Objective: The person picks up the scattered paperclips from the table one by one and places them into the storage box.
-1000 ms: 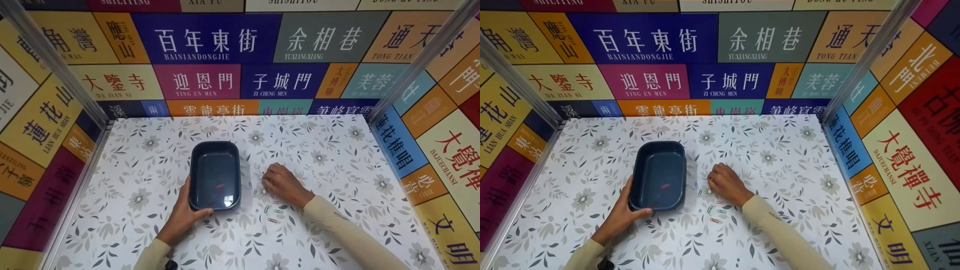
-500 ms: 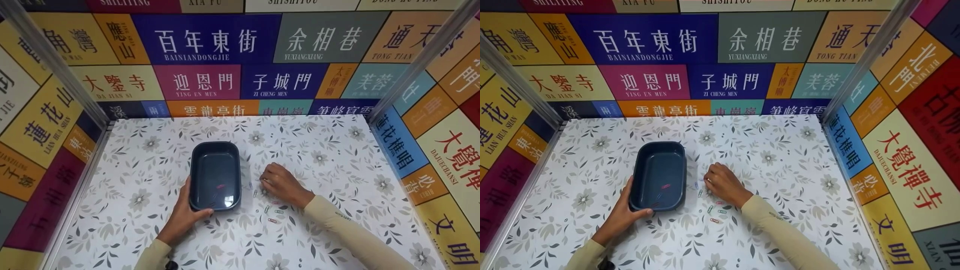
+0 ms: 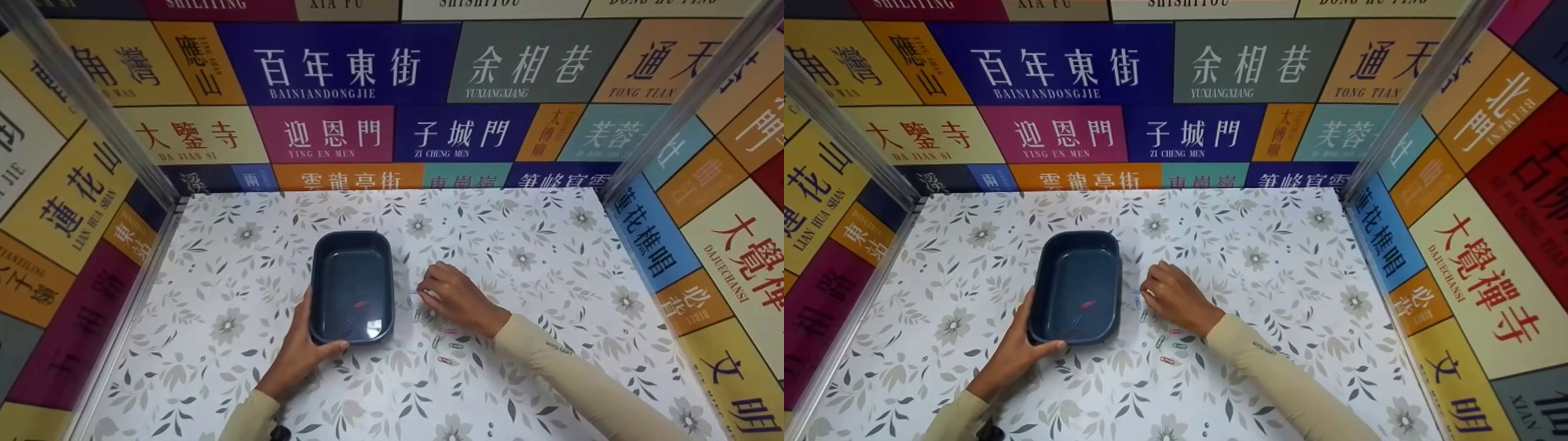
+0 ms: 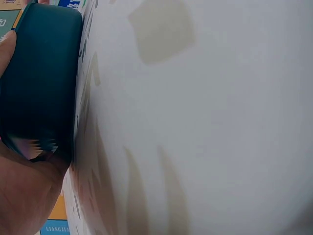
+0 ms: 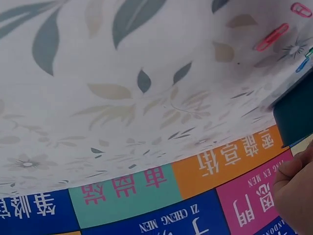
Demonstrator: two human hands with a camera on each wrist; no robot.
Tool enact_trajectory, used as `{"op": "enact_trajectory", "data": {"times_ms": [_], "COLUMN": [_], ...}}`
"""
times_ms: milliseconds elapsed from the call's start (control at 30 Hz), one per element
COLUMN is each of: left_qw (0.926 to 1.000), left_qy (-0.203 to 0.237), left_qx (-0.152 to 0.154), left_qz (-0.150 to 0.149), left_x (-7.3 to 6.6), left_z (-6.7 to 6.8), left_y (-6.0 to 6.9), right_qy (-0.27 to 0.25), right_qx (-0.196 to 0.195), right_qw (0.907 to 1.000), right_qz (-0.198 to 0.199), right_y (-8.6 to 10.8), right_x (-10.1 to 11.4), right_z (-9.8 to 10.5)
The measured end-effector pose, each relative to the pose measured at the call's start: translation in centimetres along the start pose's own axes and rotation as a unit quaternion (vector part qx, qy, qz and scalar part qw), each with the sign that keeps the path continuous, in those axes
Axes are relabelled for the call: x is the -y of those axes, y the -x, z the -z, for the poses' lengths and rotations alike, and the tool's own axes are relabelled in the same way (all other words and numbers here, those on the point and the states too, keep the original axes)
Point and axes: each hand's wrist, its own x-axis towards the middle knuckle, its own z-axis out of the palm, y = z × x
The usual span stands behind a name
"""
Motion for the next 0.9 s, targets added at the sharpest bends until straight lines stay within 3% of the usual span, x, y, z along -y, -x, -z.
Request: {"op": "enact_trajectory", "data": {"times_ms": [533, 900], "left_qw": [0.9997, 0.9997], "left_qy": [0.013, 0.011], "left_qx": [-0.002, -0.003], "left_qz": [-0.022, -0.02], "left_x": [0.0, -0.1], "left_z": [0.0, -0.1], "left_y": [0.0, -0.1], "right_qy": [0.027, 0.032], "right_qx": [-0.004, 0.015], "right_qw": [0.9983, 0.9967], "right_qz": [0.052, 0.073], "right_y": [-2.6, -4.1], "right_x": [1.0, 1.8], "right_z": [-0.4, -1.2]}}
